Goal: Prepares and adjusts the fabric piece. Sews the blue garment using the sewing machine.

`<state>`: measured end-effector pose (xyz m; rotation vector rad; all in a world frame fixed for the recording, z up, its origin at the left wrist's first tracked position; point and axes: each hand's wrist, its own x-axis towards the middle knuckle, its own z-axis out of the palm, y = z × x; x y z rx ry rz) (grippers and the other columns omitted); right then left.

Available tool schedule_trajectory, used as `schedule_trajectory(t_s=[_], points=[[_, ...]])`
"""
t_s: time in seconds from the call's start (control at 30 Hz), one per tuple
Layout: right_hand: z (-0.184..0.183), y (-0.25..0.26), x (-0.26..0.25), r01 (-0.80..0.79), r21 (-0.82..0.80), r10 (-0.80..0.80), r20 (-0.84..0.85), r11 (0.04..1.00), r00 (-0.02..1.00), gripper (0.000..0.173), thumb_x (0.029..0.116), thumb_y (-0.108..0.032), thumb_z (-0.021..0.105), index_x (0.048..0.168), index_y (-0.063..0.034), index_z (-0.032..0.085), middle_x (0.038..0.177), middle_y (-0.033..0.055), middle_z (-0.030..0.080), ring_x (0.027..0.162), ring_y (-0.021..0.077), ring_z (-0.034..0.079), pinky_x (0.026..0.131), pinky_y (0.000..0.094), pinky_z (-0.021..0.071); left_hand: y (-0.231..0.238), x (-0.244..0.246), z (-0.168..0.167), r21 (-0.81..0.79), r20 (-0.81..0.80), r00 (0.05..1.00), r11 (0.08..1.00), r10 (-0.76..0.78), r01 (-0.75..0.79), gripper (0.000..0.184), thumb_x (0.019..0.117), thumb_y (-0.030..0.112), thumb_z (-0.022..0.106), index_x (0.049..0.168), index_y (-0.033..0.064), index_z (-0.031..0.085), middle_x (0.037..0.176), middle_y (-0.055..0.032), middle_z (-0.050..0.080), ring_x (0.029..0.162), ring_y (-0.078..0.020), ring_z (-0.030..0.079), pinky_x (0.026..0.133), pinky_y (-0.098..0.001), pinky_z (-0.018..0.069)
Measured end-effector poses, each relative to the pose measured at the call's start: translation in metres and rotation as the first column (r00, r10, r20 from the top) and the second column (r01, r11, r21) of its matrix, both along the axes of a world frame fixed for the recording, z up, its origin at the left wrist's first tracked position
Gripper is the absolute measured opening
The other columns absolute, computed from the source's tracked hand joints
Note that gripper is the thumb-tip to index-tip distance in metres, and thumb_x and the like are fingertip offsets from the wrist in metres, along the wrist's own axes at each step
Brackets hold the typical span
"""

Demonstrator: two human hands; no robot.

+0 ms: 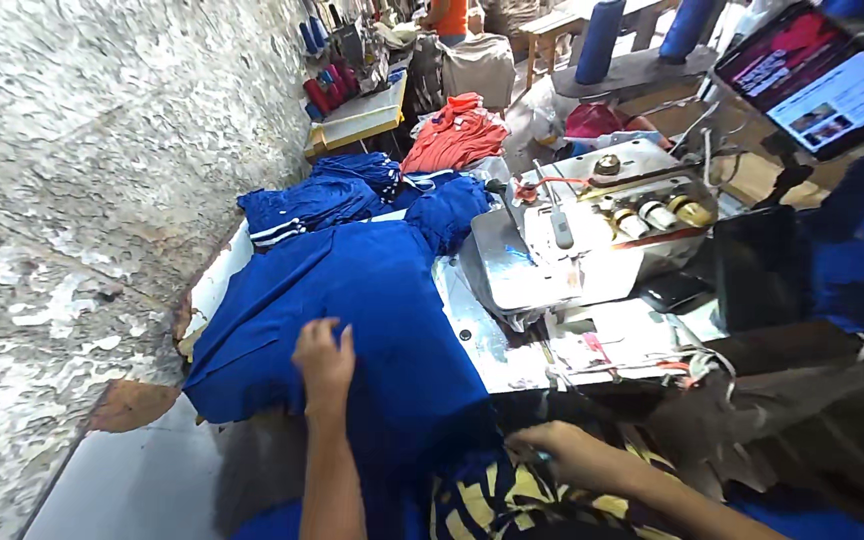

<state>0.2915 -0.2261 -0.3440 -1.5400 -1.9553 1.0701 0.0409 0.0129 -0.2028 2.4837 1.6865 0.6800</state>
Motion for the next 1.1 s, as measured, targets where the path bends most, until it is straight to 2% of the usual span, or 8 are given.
schedule_trajectory(t_s=[0.1, 0.27, 0.37, 0.53, 0.73, 0.87, 1.0, 1.1], points=[[0.030, 0.042, -0.005, 0.262, 0.123, -0.227, -0.245, 0.957, 0.943, 0.025, 0.1021, -0.004, 0.051, 0.111, 0.0077, 0.071, 0.106, 0.0243, 0.070, 0.099, 0.0324, 0.068, 0.093, 0.0460, 0.0520, 0.072, 0.077, -0.004, -0.001, 0.154, 0.970, 0.981, -0.189, 0.192, 0.034, 0.0997, 0.024, 0.065, 0.118, -0.0040, 0.070, 0.132, -0.0320, 0.058, 0.128, -0.0528, 0.050, 0.103, -0.0715, 0.0345], [0.050, 0.106, -0.006, 0.453, -0.348, -0.570, -0.462, 0.821, 0.679, 0.034, 0.1095, -0.019, 0.048, 0.139, -0.0050, 0.058, 0.100, 0.0091, 0.066, 0.059, 0.0080, 0.057, 0.056, 0.0261, 0.0509, 0.118, 0.149, 0.001, -0.354, -0.104, 0.962, 0.914, -0.251, 0.200, 0.042, 0.0967, 0.040, 0.070, 0.118, 0.0046, 0.072, 0.129, -0.0281, 0.060, 0.132, -0.0509, 0.045, 0.105, -0.0750, 0.0281], [0.046, 0.120, -0.008, 0.403, -0.378, -0.551, -0.516, 0.833, 0.656, 0.046, 0.1033, -0.012, 0.059, 0.147, -0.0041, 0.045, 0.120, 0.0133, 0.062, 0.069, 0.0121, 0.059, 0.059, 0.0293, 0.0514, 0.117, 0.154, 0.010, -0.434, -0.130, 0.930, 0.863, -0.343, 0.257, 0.033, 0.1017, 0.030, 0.065, 0.119, 0.0018, 0.070, 0.132, -0.0284, 0.058, 0.133, -0.0494, 0.044, 0.106, -0.0722, 0.0266], [0.043, 0.127, -0.009, 0.425, -0.306, -0.523, -0.444, 0.852, 0.728, 0.024, 0.0975, -0.015, 0.068, 0.114, 0.0024, 0.064, 0.089, 0.0095, 0.062, 0.069, 0.0135, 0.057, 0.067, 0.0322, 0.0507, 0.116, 0.114, 0.033, -0.225, 0.271, 0.831, 0.808, -0.486, 0.545, 0.016, 0.1008, 0.006, 0.061, 0.110, -0.0070, 0.063, 0.108, -0.0203, 0.065, 0.098, -0.0270, 0.064, 0.089, -0.0466, 0.0528], [0.039, 0.140, -0.013, 0.441, -0.213, -0.490, -0.391, 0.872, 0.779, 0.019, 0.0916, -0.016, 0.074, 0.093, -0.0001, 0.062, 0.091, 0.0096, 0.054, 0.082, 0.0189, 0.052, 0.075, 0.0379, 0.0449, 0.136, 0.125, 0.011, -0.332, 0.104, 0.946, 0.886, -0.308, 0.325, 0.024, 0.0939, 0.008, 0.072, 0.109, -0.0103, 0.065, 0.103, -0.0247, 0.068, 0.100, -0.0345, 0.066, 0.094, -0.0520, 0.0501], [0.044, 0.154, -0.012, 0.494, -0.210, -0.535, -0.401, 0.844, 0.744, 0.041, 0.0907, -0.015, 0.074, 0.123, 0.0010, 0.054, 0.109, 0.0168, 0.062, 0.096, 0.0255, 0.062, 0.086, 0.0442, 0.0512, 0.132, 0.141, 0.017, -0.453, -0.094, 0.963, 0.872, -0.251, 0.183, 0.042, 0.0994, 0.014, 0.068, 0.132, -0.0093, 0.054, 0.116, -0.0285, 0.064, 0.111, -0.0391, 0.063, 0.100, -0.0537, 0.0473], [0.046, 0.163, -0.012, 0.382, -0.342, -0.511, -0.506, 0.859, 0.695, 0.056, 0.0939, -0.012, 0.073, 0.141, -0.0019, 0.044, 0.110, 0.0147, 0.061, 0.090, 0.0199, 0.061, 0.083, 0.0384, 0.0522, 0.133, 0.148, 0.017, -0.449, -0.286, 0.900, 0.876, -0.329, 0.177, 0.036, 0.1056, 0.020, 0.058, 0.126, -0.0097, 0.061, 0.134, -0.0345, 0.055, 0.130, -0.0488, 0.051, 0.109, -0.0613, 0.0395], [0.047, 0.150, -0.013, 0.342, -0.336, -0.475, -0.510, 0.878, 0.717, 0.046, 0.0949, -0.007, 0.070, 0.136, 0.0009, 0.051, 0.104, 0.0131, 0.061, 0.085, 0.0176, 0.059, 0.081, 0.0364, 0.0510, 0.107, 0.131, 0.030, -0.259, -0.098, 0.930, 0.911, -0.356, 0.321, 0.029, 0.1050, 0.013, 0.057, 0.119, -0.0122, 0.062, 0.123, -0.0339, 0.059, 0.120, -0.0491, 0.057, 0.103, -0.0641, 0.0430]])
